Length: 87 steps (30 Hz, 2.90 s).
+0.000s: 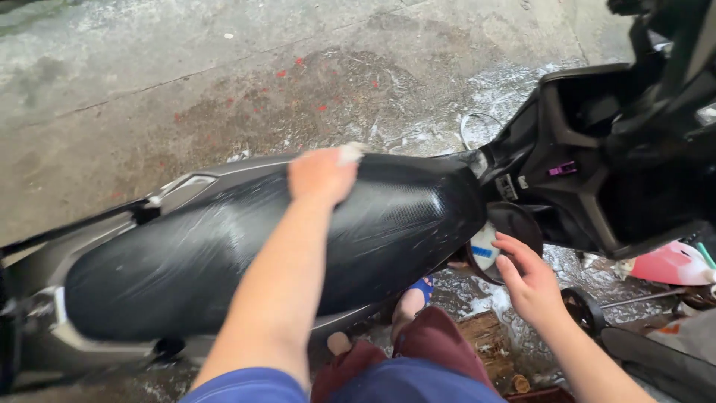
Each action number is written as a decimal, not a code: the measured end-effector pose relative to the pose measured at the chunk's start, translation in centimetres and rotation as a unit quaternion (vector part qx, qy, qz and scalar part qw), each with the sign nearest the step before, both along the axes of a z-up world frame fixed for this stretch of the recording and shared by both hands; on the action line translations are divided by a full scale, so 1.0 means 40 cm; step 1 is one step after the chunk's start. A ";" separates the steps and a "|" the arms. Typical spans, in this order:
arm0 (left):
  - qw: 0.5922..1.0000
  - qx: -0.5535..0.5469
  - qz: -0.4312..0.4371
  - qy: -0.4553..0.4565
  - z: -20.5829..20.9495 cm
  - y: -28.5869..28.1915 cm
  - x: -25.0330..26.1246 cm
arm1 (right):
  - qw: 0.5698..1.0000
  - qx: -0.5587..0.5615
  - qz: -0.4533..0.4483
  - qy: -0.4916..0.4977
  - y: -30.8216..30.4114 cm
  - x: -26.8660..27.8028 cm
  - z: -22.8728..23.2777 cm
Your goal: The person washes a motorcycle using a soapy cloth and a bucket of water. They scrub the seat, handlebars, and front fairing, repeatedly dipping the cloth into the bucket to reapply soap. The person moves around the motorcycle to clean different sections.
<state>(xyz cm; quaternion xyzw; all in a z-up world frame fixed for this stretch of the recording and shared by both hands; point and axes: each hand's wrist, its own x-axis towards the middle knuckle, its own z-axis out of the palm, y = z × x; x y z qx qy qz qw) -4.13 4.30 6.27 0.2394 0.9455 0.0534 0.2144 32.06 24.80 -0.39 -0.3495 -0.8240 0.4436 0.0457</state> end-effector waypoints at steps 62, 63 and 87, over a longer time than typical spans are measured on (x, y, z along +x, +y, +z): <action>0.741 0.283 -0.512 0.328 -0.252 0.175 0.324 | 0.948 0.075 -0.294 0.100 -0.163 0.463 0.089; 0.758 0.300 -0.510 0.276 -0.237 0.135 0.317 | 0.951 0.061 -0.285 0.100 -0.143 0.434 0.077; 0.894 0.029 -0.395 0.212 -0.368 0.466 0.335 | 0.981 -0.033 -0.190 -0.010 0.095 0.331 0.078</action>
